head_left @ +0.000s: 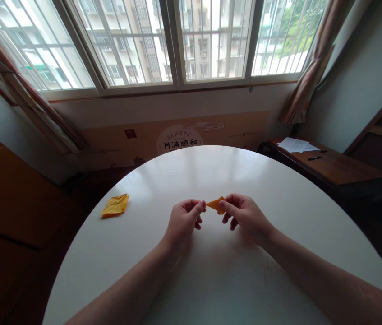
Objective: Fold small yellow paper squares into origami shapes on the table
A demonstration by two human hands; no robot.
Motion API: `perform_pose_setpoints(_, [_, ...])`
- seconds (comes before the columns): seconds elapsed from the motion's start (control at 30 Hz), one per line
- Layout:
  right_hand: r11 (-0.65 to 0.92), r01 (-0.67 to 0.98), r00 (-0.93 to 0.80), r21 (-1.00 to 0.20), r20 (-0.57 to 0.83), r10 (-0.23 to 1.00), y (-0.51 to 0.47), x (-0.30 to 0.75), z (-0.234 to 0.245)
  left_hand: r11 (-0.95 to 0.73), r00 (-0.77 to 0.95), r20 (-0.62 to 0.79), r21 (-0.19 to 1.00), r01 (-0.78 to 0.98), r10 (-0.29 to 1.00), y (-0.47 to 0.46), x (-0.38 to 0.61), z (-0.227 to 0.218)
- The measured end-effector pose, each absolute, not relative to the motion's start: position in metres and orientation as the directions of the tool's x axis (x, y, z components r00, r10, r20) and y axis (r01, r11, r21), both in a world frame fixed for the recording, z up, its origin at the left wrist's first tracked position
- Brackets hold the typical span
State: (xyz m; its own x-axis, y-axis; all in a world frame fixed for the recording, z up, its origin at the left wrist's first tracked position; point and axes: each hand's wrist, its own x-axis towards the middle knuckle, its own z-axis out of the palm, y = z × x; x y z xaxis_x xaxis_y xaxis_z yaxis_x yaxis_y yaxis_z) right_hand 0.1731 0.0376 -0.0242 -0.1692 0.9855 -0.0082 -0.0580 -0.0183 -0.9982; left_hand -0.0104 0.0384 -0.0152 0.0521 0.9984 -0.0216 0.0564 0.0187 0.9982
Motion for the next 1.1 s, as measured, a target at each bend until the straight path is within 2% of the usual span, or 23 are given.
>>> perform_pose_setpoints(0.13, [-0.023, -0.039, -0.141, -0.999, -0.018, 0.990, 0.0411, 0.1747, -0.0263, -0.001, 0.003, 0.001, 1.000, 0.030, 1.000, 0.0420, -0.0112, -0.0205])
perform_pose_setpoints(0.23, [0.029, 0.017, -0.161, -0.999, 0.026, 0.987, 0.0404, 0.1741, -0.0277, -0.069, -0.017, 0.069, 0.997, 0.036, 0.997, 0.0429, -0.0115, -0.0225])
perform_pose_setpoints(0.43, [0.201, 0.157, -0.255, -0.967, 0.157, 0.954, 0.0358, 0.1706, -0.0300, -0.214, 0.177, 0.173, 0.946, 0.244, 0.969, 0.0388, -0.0123, -0.0215])
perform_pose_setpoints(0.6, [0.307, 0.217, -0.272, -0.927, 0.244, 0.931, 0.0343, 0.1700, -0.0314, -0.246, 0.194, 0.192, 0.919, 0.309, 0.962, 0.0377, -0.0128, -0.0207])
perform_pose_setpoints(0.87, [0.295, 0.205, -0.268, -0.933, 0.236, 0.934, 0.0344, 0.1710, -0.0317, -0.176, 0.240, 0.124, 0.962, 0.209, 0.963, 0.0382, -0.0107, -0.0175])
perform_pose_setpoints(1.1, [0.223, 0.108, -0.334, -0.969, 0.176, 0.926, 0.0317, 0.1683, -0.0300, -0.153, 0.272, 0.095, 0.967, 0.203, 0.958, 0.0368, -0.0088, -0.0154])
